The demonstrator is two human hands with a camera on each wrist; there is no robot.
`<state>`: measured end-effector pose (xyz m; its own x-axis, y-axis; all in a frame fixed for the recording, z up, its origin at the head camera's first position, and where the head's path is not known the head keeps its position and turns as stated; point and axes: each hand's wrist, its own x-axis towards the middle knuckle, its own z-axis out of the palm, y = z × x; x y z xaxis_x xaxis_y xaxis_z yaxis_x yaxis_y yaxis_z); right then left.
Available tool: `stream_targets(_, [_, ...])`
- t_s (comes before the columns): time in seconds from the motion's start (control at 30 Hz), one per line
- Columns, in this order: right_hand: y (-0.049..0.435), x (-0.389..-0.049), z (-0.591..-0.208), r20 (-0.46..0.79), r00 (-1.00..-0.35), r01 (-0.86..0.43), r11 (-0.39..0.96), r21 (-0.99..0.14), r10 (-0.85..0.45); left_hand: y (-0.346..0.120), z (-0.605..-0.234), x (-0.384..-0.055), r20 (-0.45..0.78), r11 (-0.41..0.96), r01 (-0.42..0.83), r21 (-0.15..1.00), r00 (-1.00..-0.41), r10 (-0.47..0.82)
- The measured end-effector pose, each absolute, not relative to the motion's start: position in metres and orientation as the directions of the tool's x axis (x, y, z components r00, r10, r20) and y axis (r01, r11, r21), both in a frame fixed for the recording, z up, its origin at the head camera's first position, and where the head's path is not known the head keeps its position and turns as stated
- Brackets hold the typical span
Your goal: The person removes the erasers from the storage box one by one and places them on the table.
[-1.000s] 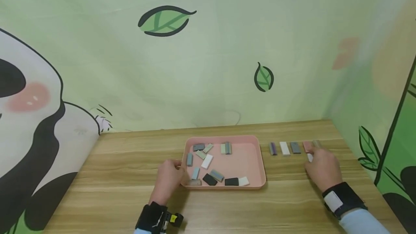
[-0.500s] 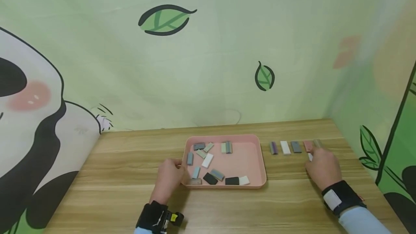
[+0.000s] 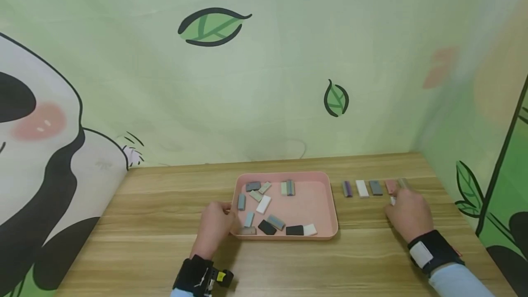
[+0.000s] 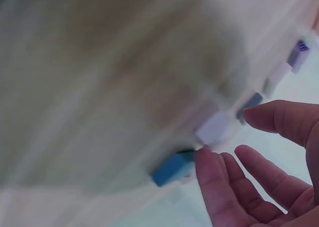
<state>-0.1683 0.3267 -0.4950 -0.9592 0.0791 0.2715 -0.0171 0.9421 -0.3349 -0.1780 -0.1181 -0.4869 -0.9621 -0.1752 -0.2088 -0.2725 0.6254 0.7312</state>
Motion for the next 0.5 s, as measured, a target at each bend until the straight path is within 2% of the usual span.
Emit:
stream_targets(0.13, [0.314,-0.171,-0.483,0.265,-0.962,-0.023,0.943,-0.333,0.07,-0.119,-0.487,-0.178,-0.203,0.629,-0.267,0.73,-0.964,-0.173])
stream_targets(0.37, [0.262,-0.18,-0.449,0.332,-0.942,-0.16,0.93,-0.331,-0.044,-0.121,-0.489,-0.18,-0.191,0.636,-0.257,0.728,-0.967,-0.171])
stream_targets(0.5, [0.228,-0.185,-0.437,0.284,-0.955,-0.191,0.906,-0.377,-0.083,-0.12,-0.489,-0.179,-0.181,0.632,-0.244,0.736,-0.97,-0.164])
